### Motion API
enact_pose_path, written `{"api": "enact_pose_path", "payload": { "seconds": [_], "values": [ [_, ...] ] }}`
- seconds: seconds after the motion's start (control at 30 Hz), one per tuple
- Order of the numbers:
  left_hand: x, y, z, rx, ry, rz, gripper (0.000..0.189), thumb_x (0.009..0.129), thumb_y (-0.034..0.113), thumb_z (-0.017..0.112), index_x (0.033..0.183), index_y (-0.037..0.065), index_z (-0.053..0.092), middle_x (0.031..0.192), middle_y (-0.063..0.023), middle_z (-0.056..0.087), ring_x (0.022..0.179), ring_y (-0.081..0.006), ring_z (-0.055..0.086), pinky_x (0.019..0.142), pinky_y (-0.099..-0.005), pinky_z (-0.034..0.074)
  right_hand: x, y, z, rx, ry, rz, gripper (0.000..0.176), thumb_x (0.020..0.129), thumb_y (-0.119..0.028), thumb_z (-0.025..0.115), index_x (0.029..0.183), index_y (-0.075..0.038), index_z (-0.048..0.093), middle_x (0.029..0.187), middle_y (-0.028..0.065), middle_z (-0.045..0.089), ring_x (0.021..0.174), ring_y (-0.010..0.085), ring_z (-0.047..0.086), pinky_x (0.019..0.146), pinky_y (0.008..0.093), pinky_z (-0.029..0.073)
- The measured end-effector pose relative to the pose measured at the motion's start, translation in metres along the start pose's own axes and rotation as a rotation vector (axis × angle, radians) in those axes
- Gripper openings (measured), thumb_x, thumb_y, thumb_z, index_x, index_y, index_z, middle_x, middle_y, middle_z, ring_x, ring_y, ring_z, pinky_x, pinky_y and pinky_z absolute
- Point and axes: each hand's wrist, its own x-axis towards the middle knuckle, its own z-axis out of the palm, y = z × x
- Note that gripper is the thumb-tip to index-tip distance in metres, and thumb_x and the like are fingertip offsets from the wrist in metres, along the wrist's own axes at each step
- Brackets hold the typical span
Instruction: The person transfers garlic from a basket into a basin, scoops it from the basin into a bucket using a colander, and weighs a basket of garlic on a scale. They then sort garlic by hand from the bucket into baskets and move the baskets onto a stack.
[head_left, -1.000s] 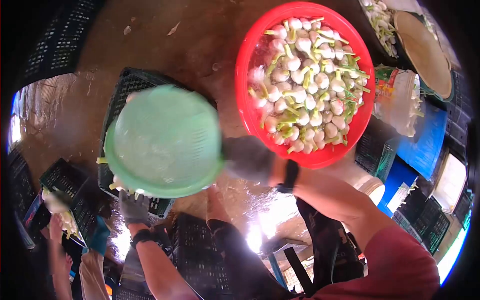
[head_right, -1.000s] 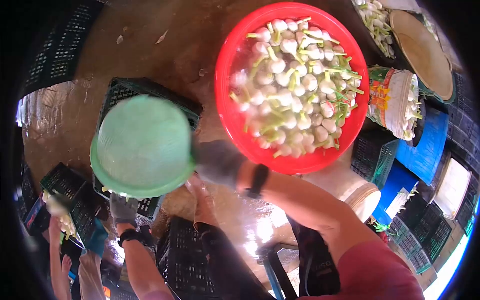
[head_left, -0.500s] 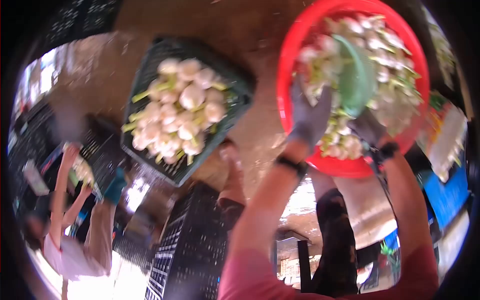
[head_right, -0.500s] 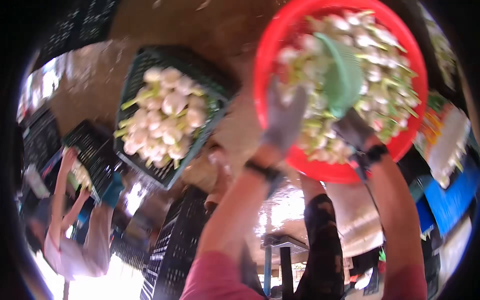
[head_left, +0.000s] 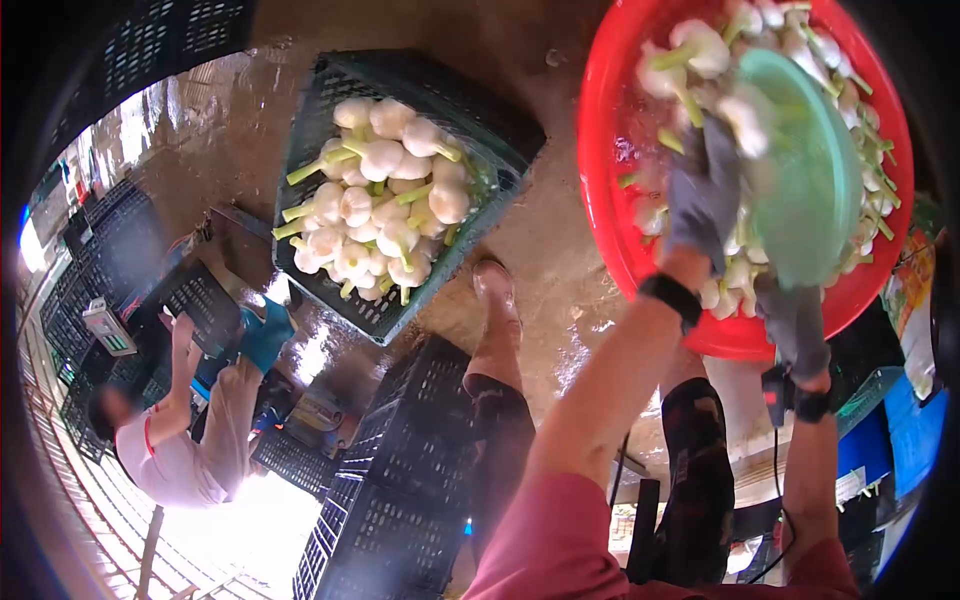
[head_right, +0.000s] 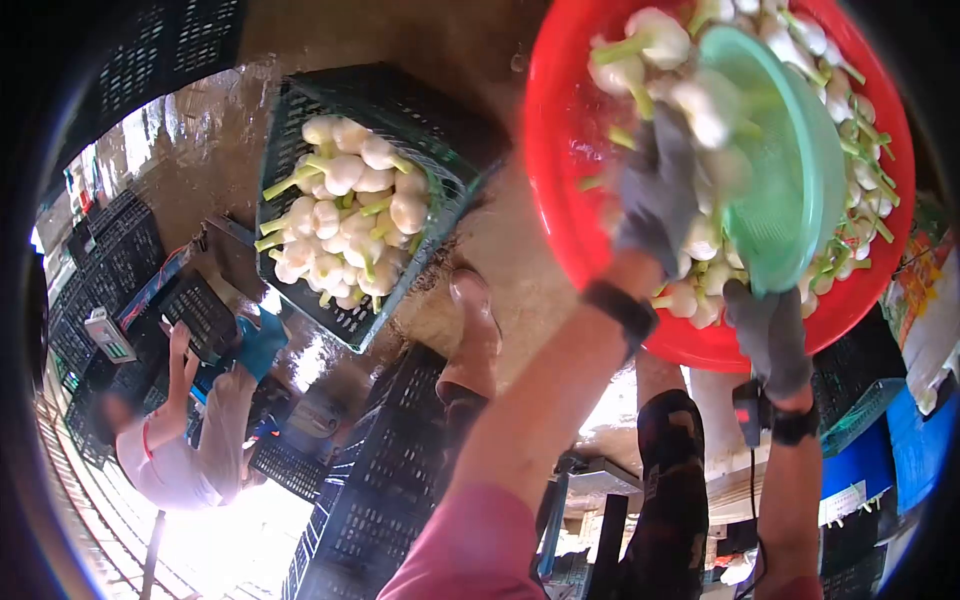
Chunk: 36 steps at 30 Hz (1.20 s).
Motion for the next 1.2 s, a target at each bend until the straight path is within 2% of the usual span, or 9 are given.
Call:
{"api": "enact_pose_path", "payload": {
  "seconds": [0.17,0.37,0.53,0.73,0.87,0.97,1.0,1.1,1.2],
  "values": [
    [-0.037,0.033,0.037,-0.021,-0.003,-0.166,0.051,0.099,0.04,0.04,0.129,0.0,0.05,0.1,-0.0129,0.058,0.093,-0.0193,0.053,0.083,-0.0335,0.043,0.003,0.098,-0.057,-0.133,-0.085,-0.282,0.015,0.082,-0.015,0.061,0.084,-0.008,0.048,0.068,0.0009,0.049,0.055,0.0109,0.048,0.047,0.0267,0.037],
    [-0.092,0.122,-0.014,-0.271,0.066,-0.194,0.032,0.101,0.028,0.044,0.114,0.002,0.058,0.078,0.0029,0.047,0.072,-0.0054,0.041,0.063,-0.0226,0.037,-0.087,0.045,-0.039,-1.762,0.061,-1.192,0.028,0.083,-0.015,0.064,0.108,-0.006,0.053,0.084,0.0021,0.055,0.073,0.0154,0.055,0.062,0.0284,0.045],
    [-0.125,0.21,-0.139,-0.141,0.37,0.087,0.03,0.1,0.03,0.048,0.116,0.007,0.06,0.084,0.0058,0.055,0.075,-0.0017,0.047,0.059,-0.02,0.039,-0.152,-0.081,0.113,-0.339,-0.016,-1.008,0.024,0.071,0.0,0.071,0.094,-0.004,0.067,0.088,0.0135,0.067,0.08,0.0318,0.064,0.069,0.0387,0.052],
    [-0.116,0.194,-0.346,-0.182,0.703,-0.045,0.025,0.095,0.026,0.058,0.104,0.004,0.065,0.088,0.004,0.059,0.077,-0.0054,0.05,0.069,-0.0218,0.042,-0.109,-0.104,0.229,-0.583,0.059,-1.022,0.011,0.081,-0.012,0.065,0.083,-0.002,0.063,0.068,0.0167,0.063,0.064,0.0338,0.064,0.057,0.0407,0.049],
    [-0.138,0.199,-0.427,0.103,0.491,-0.225,0.03,0.093,0.021,0.056,0.113,0.0,0.062,0.1,-0.0036,0.062,0.085,-0.0106,0.054,0.075,-0.0237,0.045,-0.088,-0.111,0.223,-0.356,0.124,-0.815,0.018,0.085,-0.018,0.067,0.083,-0.002,0.061,0.064,0.0052,0.06,0.055,0.0206,0.058,0.053,0.0382,0.046],
    [-0.145,0.211,-0.45,-0.078,0.744,-0.174,0.031,0.092,0.018,0.055,0.116,-0.001,0.059,0.101,-0.0035,0.061,0.085,-0.0104,0.054,0.075,-0.0238,0.045,-0.044,-0.126,0.215,-0.099,-0.073,-0.823,0.019,0.095,-0.015,0.053,0.108,-0.003,0.059,0.105,0.0081,0.06,0.095,0.0192,0.058,0.081,0.0327,0.048],
    [-0.146,0.225,-0.449,-0.149,0.771,-0.129,0.031,0.092,0.017,0.055,0.116,-0.002,0.059,0.101,-0.0033,0.061,0.085,-0.0104,0.054,0.076,-0.0239,0.045,-0.052,-0.146,0.219,0.585,-0.273,-0.551,0.025,0.097,-0.013,0.049,0.117,-0.001,0.057,0.117,0.0135,0.058,0.108,0.0237,0.057,0.091,0.0348,0.046],
    [-0.145,0.228,-0.472,-0.022,0.964,0.029,0.03,0.091,0.016,0.056,0.115,-0.002,0.058,0.1,-0.0032,0.061,0.085,-0.0109,0.054,0.076,-0.0243,0.045,-0.021,-0.19,0.218,-0.48,0.133,-1.065,0.025,0.095,-0.014,0.048,0.116,-0.002,0.055,0.11,0.0146,0.059,0.102,0.0268,0.057,0.088,0.0371,0.045],
    [-0.142,0.224,-0.498,0.272,0.92,0.087,0.025,0.092,0.015,0.054,0.109,-0.002,0.059,0.094,-0.0026,0.061,0.081,-0.0099,0.054,0.074,-0.0251,0.046,0.017,-0.221,0.233,-0.626,0.088,-1.088,0.023,0.094,-0.017,0.051,0.11,-0.003,0.057,0.098,0.0131,0.064,0.09,0.0253,0.061,0.079,0.0359,0.047]
  ]
}}
